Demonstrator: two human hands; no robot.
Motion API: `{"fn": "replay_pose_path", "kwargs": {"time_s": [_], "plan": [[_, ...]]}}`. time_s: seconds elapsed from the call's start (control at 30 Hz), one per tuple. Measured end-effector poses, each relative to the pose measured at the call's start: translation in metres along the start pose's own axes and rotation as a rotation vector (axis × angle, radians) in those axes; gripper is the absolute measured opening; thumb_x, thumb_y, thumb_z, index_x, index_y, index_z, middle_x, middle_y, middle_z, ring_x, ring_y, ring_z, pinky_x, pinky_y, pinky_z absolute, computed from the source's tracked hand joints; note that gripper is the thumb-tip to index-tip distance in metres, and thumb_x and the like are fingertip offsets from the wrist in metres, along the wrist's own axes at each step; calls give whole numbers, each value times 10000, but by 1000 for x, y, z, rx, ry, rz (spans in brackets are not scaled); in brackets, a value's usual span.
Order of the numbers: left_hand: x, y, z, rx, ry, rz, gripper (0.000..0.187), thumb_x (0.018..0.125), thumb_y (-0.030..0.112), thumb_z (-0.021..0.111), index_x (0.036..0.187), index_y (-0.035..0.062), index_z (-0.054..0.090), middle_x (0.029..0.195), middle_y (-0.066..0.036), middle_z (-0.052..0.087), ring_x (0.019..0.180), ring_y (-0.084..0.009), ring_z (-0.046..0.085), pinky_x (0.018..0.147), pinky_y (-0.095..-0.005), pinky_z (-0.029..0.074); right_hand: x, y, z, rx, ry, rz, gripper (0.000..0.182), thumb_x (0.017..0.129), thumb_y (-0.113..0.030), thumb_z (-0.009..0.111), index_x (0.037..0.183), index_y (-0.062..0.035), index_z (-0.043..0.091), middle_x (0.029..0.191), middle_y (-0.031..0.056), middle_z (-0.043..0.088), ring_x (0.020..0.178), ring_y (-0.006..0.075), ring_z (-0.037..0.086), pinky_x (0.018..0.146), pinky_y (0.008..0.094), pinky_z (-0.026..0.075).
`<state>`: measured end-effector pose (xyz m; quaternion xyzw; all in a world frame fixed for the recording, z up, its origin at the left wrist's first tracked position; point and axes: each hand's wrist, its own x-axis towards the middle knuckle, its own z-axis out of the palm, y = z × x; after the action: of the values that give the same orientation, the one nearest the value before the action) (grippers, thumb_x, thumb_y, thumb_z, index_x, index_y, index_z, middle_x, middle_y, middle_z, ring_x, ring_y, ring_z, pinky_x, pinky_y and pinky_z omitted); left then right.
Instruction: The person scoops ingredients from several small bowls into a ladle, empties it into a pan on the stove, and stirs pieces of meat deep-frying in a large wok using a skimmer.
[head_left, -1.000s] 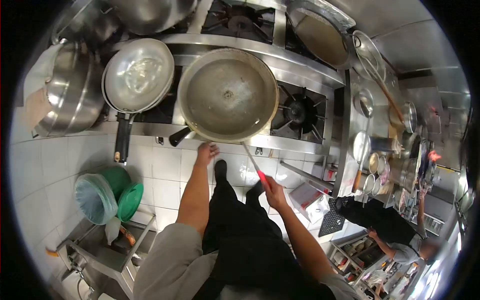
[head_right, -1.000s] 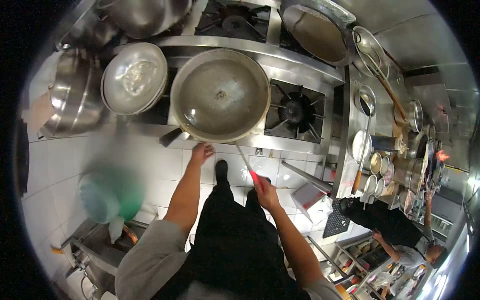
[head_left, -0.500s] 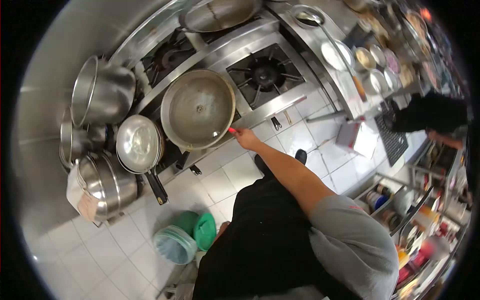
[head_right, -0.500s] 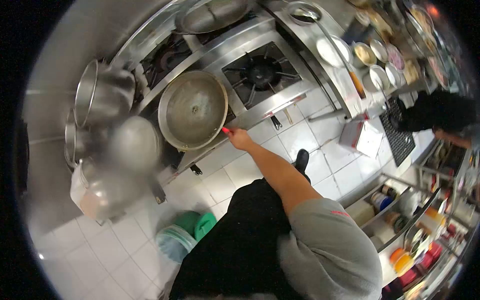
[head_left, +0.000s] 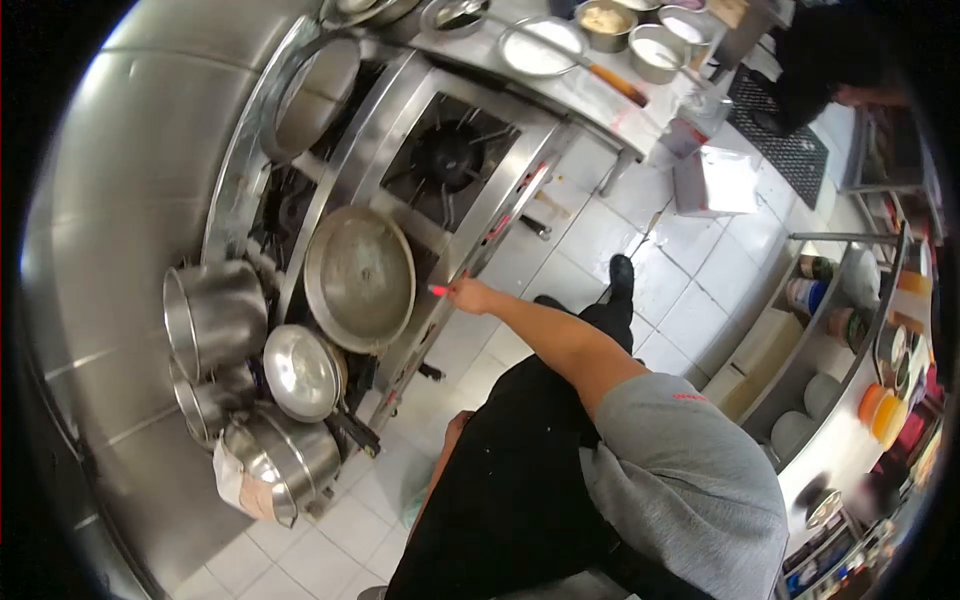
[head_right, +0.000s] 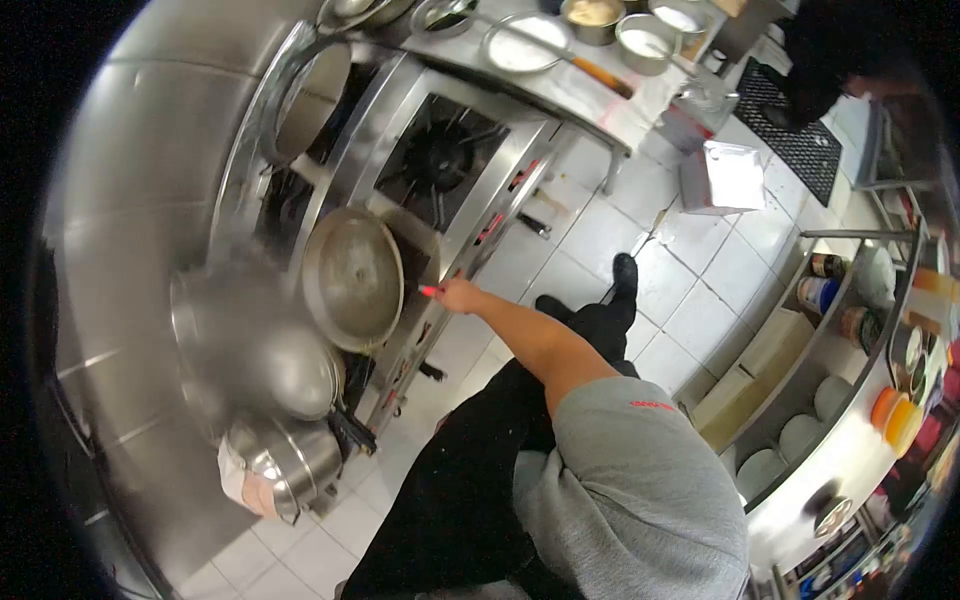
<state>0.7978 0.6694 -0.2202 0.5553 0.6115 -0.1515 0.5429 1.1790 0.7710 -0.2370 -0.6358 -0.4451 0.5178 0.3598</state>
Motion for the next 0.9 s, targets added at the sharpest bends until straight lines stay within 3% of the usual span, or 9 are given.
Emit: {"fn": "replay_pose_path", "kwargs": {"time_s": [0.1, 0.17, 0.27, 0.4, 0.43, 0.53, 0.63, 0.73, 0.9], "plan": [[20, 23, 10, 15, -18, 66, 196, 897, 202, 533, 895, 20, 603, 762, -94, 650, 642, -189, 627, 527, -336, 515, -47, 22, -34, -104, -34, -98, 431, 896, -415, 523, 1141, -66, 590, 1046, 190, 640, 975, 373, 601, 848, 447, 465], [33, 33, 17, 14, -18, 110, 197, 900, 203, 533, 893, 21, 606, 766, -92, 651, 649, -187, 627, 532, -334, 515, -96, 39, -75, -98, 46, -192, 410, 877, -365, 593, 1179, -90, 564, 1046, 177, 644, 973, 362, 607, 843, 437, 471], [48, 36, 30, 28, -23, 171, 198, 904, 204, 533, 891, 22, 610, 772, -89, 652, 660, -185, 626, 540, -331, 515, -201, 24, -156, -126, 298, -146, 487, 861, -349, 647, 1236, -85, 484, 984, 202, 643, 904, 367, 630, 814, 419, 492], [65, 41, 50, 87, -20, 295, 201, 910, 205, 533, 888, 24, 616, 781, -84, 653, 674, -181, 626, 551, -326, 516, -322, 11, -257, -239, 612, 119, 512, 787, -242, 724, 1160, -56, 426, 785, 185, 625, 712, 324, 631, 639, 400, 486], [71, 44, 55, 105, -16, 334, 202, 912, 206, 533, 887, 24, 618, 783, -83, 653, 678, -180, 626, 554, -325, 516, -343, 31, -278, -299, 720, 83, 523, 772, -254, 737, 1154, -55, 440, 803, 185, 639, 733, 330, 643, 654, 409, 499], [80, 79, 69, 185, 43, 559, 204, 916, 207, 533, 884, 26, 622, 790, -80, 654, 688, -177, 625, 562, -322, 516, -379, 35, -334, -414, 854, 332, 505, 780, -276, 723, 1152, -56, 461, 873, 197, 660, 788, 360, 649, 712, 433, 516], [90, 142, 82, 161, 123, 704, 207, 921, 207, 533, 882, 27, 627, 796, -77, 656, 699, -175, 625, 569, -318, 516, -358, 65, -374, -398, 918, 295, 493, 784, -281, 715, 1153, -69, 465, 887, 188, 664, 801, 368, 646, 711, 442, 512], [68, 275, 104, -231, 83, 432, 231, 931, 223, 529, 905, 18, 633, 824, -69, 660, 706, -151, 622, 591, -276, 507, -297, 87, -395, -452, 1000, 137, 471, 782, -275, 718, 1134, -76, 476, 885, 174, 668, 799, 376, 645, 712, 449, 509], [31, 500, 158, -322, -93, 674, 277, 966, 267, 502, 1030, 6, 570, 871, -91, 652, 703, -142, 626, 551, -272, 511, -213, 61, -422, -306, 874, 68, 444, 781, -248, 724, 1125, -63, 512, 867, 184, 665, 784, 376, 644, 697, 438, 512]]}}
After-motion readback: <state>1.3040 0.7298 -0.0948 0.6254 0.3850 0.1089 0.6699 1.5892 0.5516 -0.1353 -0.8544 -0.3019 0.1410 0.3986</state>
